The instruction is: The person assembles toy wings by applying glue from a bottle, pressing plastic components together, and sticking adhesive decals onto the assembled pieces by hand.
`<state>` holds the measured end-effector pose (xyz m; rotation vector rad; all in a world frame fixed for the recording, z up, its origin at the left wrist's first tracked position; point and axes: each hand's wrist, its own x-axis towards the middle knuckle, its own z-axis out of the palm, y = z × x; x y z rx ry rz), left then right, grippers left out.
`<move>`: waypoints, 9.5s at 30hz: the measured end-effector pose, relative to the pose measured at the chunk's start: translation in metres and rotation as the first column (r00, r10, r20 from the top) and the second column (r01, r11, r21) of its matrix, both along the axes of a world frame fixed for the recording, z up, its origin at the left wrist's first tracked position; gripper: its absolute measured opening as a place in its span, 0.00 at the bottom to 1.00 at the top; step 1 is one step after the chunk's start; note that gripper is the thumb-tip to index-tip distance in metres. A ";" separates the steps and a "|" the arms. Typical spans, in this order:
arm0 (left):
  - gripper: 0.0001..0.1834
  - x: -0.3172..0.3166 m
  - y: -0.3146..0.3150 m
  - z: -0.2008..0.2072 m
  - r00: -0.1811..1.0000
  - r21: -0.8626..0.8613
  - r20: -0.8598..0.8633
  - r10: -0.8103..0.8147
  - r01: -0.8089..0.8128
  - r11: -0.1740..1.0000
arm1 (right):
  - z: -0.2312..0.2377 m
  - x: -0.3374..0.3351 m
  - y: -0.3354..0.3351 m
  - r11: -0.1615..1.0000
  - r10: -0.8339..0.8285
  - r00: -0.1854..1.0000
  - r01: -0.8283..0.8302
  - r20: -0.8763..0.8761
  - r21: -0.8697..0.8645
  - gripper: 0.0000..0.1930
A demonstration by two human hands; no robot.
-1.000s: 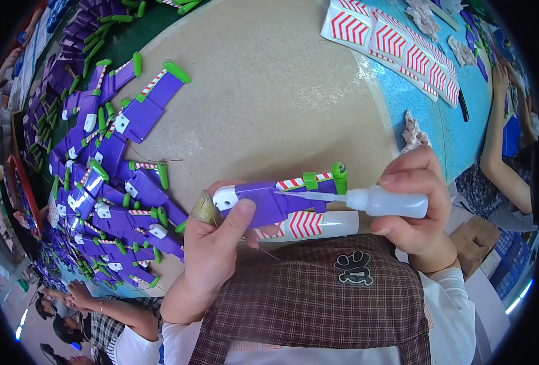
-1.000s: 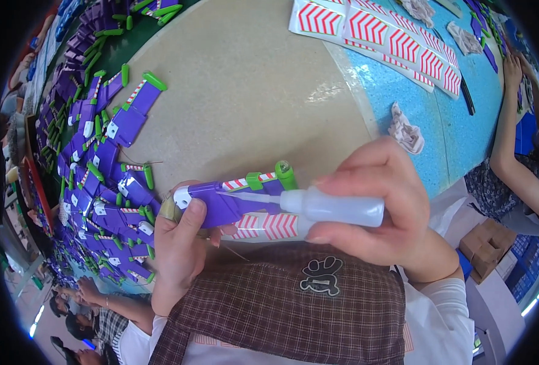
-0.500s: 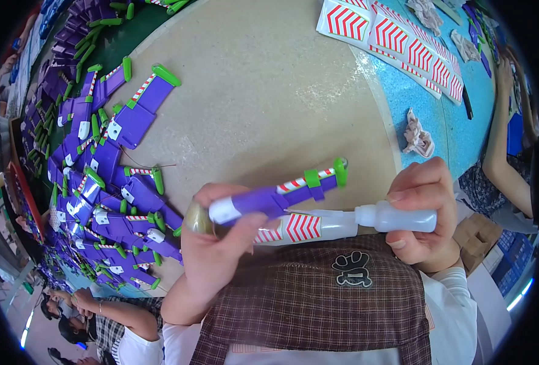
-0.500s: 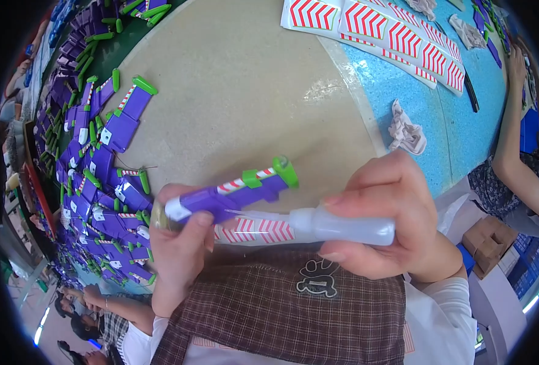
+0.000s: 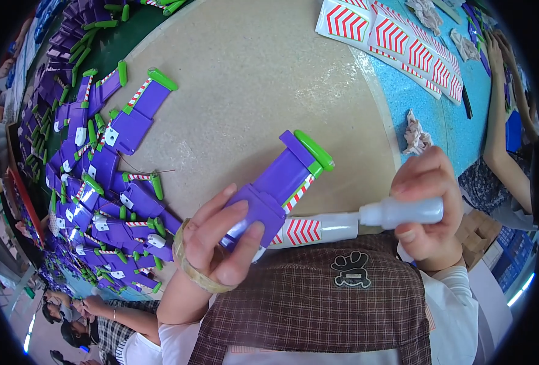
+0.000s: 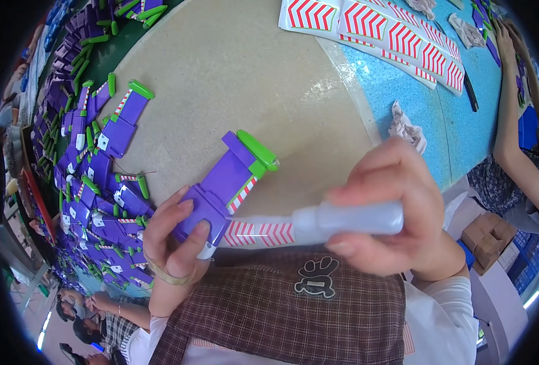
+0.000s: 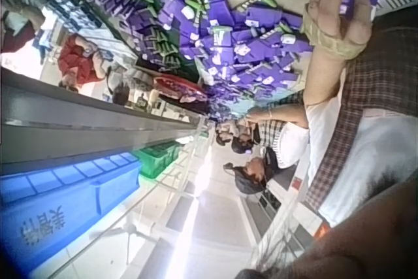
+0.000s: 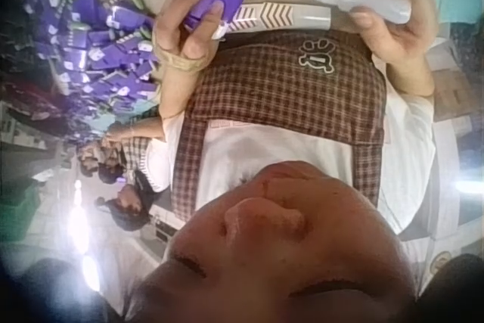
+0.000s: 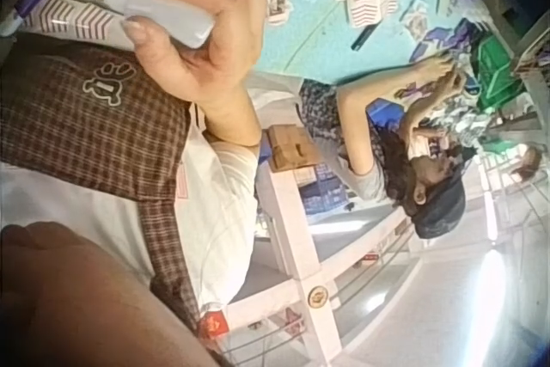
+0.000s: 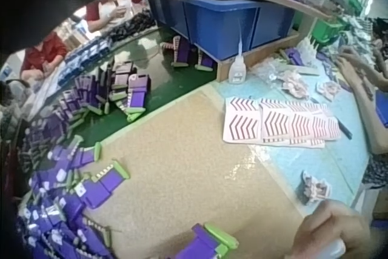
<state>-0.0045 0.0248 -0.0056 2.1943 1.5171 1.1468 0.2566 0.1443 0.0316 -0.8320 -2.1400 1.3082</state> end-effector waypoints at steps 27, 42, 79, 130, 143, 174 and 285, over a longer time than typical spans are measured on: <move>0.11 0.045 -0.004 0.004 0.278 -0.793 0.602 0.748 0.323 0.517 | -0.059 -0.042 -0.030 0.967 0.209 0.967 -0.183 -0.143 0.174 0.25; 0.16 0.041 -0.039 -0.028 0.042 -0.675 0.737 0.674 0.062 0.735 | -0.057 -0.027 -0.054 0.888 0.280 0.916 -0.360 0.287 0.284 0.13; 0.13 0.030 -0.002 0.025 0.005 -0.537 0.795 0.606 0.470 0.700 | -0.021 -0.031 -0.026 0.887 0.207 0.947 -0.287 -0.245 -0.362 0.09; 0.11 0.006 -0.025 0.021 0.609 -0.612 0.533 0.588 -0.202 0.764 | -0.033 -0.062 -0.034 0.959 0.174 0.984 -0.164 0.024 -0.231 0.12; 0.16 0.008 0.000 0.015 0.059 -0.747 0.648 0.759 0.242 0.619 | -0.022 -0.049 0.005 0.993 -0.115 0.991 0.115 -0.067 -0.006 0.17; 0.18 0.005 -0.001 0.008 0.994 -0.052 -0.097 -0.042 0.037 0.998 | -0.004 0.004 -0.012 0.996 0.044 0.992 -0.036 -0.116 0.076 0.26; 0.35 0.028 0.012 0.018 0.548 -0.761 0.576 0.607 0.088 0.643 | -0.047 -0.073 -0.024 0.935 -0.061 0.991 0.015 -0.119 -0.354 0.09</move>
